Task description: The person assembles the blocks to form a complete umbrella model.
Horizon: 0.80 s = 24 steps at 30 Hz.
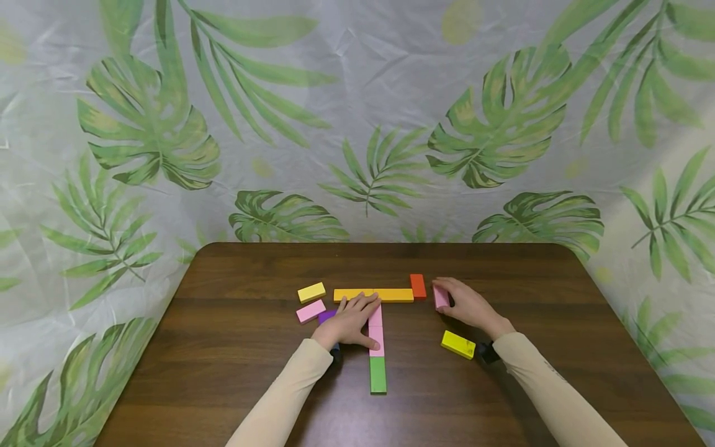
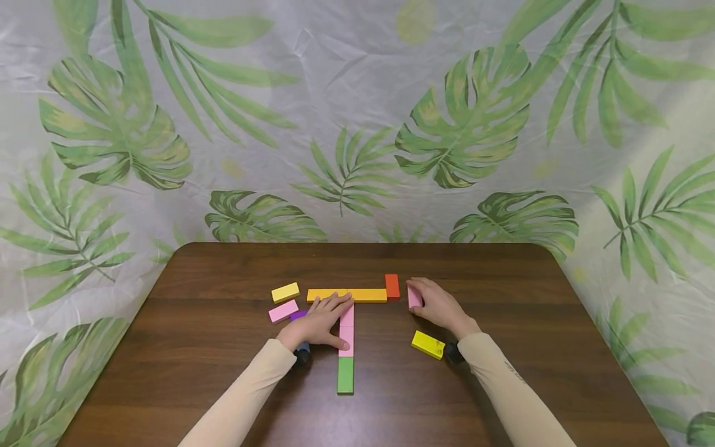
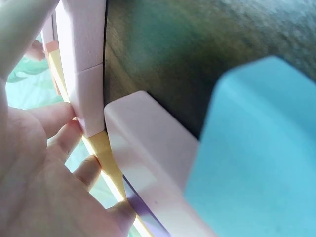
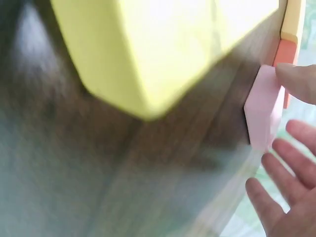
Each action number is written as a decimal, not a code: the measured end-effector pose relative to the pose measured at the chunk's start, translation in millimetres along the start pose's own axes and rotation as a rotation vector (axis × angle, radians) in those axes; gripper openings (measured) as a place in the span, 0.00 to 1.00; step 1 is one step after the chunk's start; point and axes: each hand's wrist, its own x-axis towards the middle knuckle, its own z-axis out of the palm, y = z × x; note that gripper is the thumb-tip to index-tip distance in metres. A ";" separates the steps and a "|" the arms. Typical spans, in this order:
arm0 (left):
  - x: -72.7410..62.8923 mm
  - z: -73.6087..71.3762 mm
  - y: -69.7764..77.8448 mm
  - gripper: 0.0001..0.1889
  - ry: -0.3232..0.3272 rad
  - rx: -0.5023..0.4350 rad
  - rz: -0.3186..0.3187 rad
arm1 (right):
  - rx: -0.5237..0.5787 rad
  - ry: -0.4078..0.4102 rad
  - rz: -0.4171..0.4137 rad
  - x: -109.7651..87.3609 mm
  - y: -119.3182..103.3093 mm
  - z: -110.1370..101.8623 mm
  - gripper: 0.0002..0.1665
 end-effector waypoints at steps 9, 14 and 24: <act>0.0 2.2 -0.6 0.51 0.007 0.006 -0.005 | 0.034 0.062 0.057 -5.0 -2.9 7.1 0.39; 5.0 8.2 -8.9 0.52 0.022 -0.039 0.020 | 0.043 0.090 0.054 -2.3 -3.8 9.6 0.37; 6.0 9.5 -10.2 0.52 0.018 -0.055 0.023 | 0.031 0.087 0.042 3.0 -3.6 9.9 0.35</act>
